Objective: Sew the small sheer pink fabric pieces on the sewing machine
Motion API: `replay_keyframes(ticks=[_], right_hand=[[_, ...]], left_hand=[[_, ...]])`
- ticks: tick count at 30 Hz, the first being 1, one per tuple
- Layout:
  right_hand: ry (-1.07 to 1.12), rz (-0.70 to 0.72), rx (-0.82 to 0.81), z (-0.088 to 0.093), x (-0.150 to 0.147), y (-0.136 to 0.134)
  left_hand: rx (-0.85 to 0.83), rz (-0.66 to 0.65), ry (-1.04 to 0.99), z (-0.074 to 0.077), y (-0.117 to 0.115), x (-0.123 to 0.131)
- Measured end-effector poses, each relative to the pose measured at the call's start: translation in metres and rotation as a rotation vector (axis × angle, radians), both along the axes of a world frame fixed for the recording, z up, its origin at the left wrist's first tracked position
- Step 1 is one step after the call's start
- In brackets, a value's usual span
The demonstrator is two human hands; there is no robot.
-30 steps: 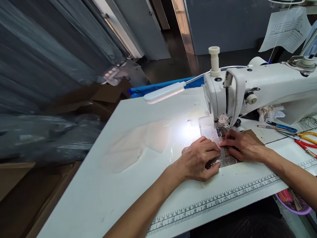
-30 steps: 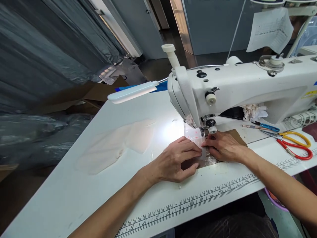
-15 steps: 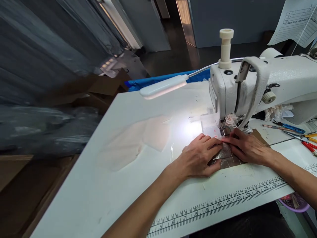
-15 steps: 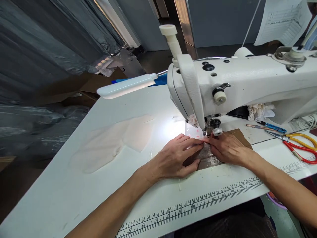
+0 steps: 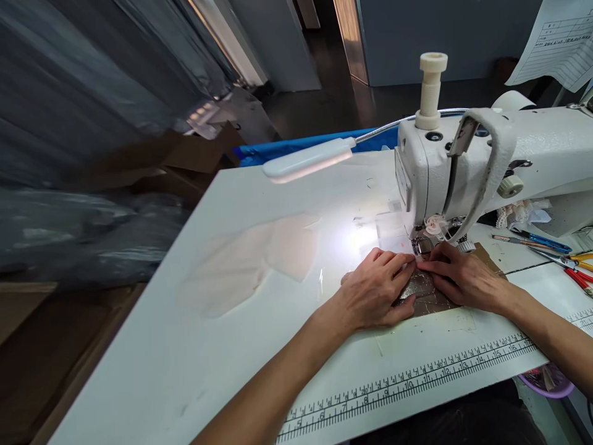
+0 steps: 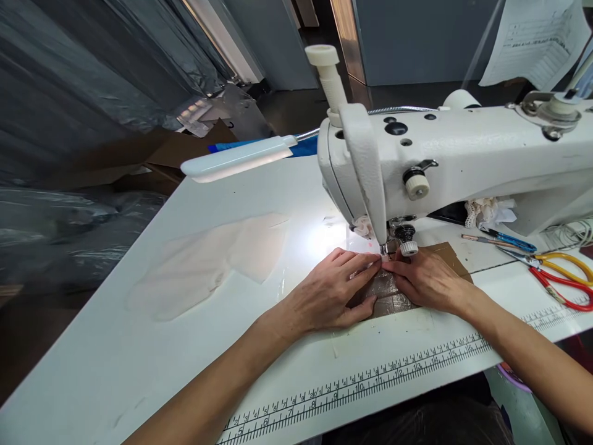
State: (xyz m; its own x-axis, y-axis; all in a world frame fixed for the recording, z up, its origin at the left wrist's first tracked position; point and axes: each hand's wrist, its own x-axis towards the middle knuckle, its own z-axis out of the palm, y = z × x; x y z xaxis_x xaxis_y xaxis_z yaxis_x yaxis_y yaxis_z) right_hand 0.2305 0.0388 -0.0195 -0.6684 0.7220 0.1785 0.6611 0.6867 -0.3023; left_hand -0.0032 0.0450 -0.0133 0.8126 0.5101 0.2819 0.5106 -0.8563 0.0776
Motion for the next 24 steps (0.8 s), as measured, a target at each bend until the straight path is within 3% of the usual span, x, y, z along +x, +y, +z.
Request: replay_keyframes(ticks=[13,18,24], right_hand=[[-0.043,0.000,0.045,0.000,-0.006,-0.003],[0.054,-0.050,-0.048,0.010,-0.005,-0.003],[0.135,-0.199,-0.291,0.032,0.012,0.009]], left_hand=[[-0.016,0.066,0.040,0.003,0.004,0.001],[-0.003,0.093,0.050,0.004,0.006,0.001],[0.004,0.121,0.059,0.005,0.008,0.003]])
